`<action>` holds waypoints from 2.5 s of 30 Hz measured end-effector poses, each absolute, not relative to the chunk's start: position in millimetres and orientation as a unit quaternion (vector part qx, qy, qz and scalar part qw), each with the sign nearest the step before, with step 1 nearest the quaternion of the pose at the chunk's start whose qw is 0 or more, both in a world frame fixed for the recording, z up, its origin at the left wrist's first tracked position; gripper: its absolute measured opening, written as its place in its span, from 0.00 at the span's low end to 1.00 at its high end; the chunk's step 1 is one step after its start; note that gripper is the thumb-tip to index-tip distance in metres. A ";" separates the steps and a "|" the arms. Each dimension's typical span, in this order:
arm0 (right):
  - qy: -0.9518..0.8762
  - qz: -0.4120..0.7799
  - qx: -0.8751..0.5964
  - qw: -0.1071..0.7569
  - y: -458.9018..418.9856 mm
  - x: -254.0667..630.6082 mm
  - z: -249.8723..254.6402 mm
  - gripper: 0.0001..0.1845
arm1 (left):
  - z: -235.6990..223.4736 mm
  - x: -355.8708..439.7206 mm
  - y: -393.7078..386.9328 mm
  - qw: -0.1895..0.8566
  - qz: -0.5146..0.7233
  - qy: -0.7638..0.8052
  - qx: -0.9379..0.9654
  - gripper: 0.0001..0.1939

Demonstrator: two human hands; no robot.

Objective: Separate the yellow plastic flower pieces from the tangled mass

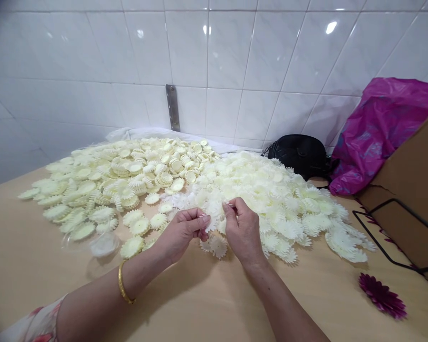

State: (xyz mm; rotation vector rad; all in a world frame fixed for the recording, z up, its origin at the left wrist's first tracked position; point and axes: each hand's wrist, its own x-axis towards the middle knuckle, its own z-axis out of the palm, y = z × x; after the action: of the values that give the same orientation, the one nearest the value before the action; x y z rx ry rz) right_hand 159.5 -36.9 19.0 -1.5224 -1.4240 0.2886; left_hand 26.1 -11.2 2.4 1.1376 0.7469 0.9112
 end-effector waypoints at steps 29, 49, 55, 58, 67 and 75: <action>-0.469 0.521 -0.436 0.565 -34.8 171.2 12.9 0.12 | 8.5 18.9 -6.5 0.737 0.408 0.352 0.409 0.10; -0.569 0.435 -0.469 0.516 -39.7 169.0 18.4 0.10 | 4.1 19.2 -8.0 0.719 0.411 0.345 0.442 0.10; -0.635 0.358 -0.518 0.447 -44.0 161.1 21.6 0.09 | 2.2 20.1 -11.6 0.628 0.448 0.389 0.503 0.10; -0.651 0.275 -0.541 0.456 -44.6 159.7 22.0 0.10 | 1.6 20.0 -10.9 0.621 0.452 0.394 0.504 0.14; -0.787 -0.054 -0.414 0.454 -42.1 163.7 11.4 0.10 | 5.0 13.1 -1.7 0.735 0.402 0.382 0.390 0.19; -0.836 -0.025 -0.347 0.425 -47.1 158.5 18.2 0.09 | 9.5 15.2 -1.9 0.753 0.416 0.378 0.341 0.11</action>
State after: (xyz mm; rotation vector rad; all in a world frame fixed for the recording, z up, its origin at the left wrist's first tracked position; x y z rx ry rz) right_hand 158.5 -47.1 18.2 -0.8689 -2.0901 -0.0614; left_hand 15.2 -1.9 9.5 0.7451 0.8254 0.9083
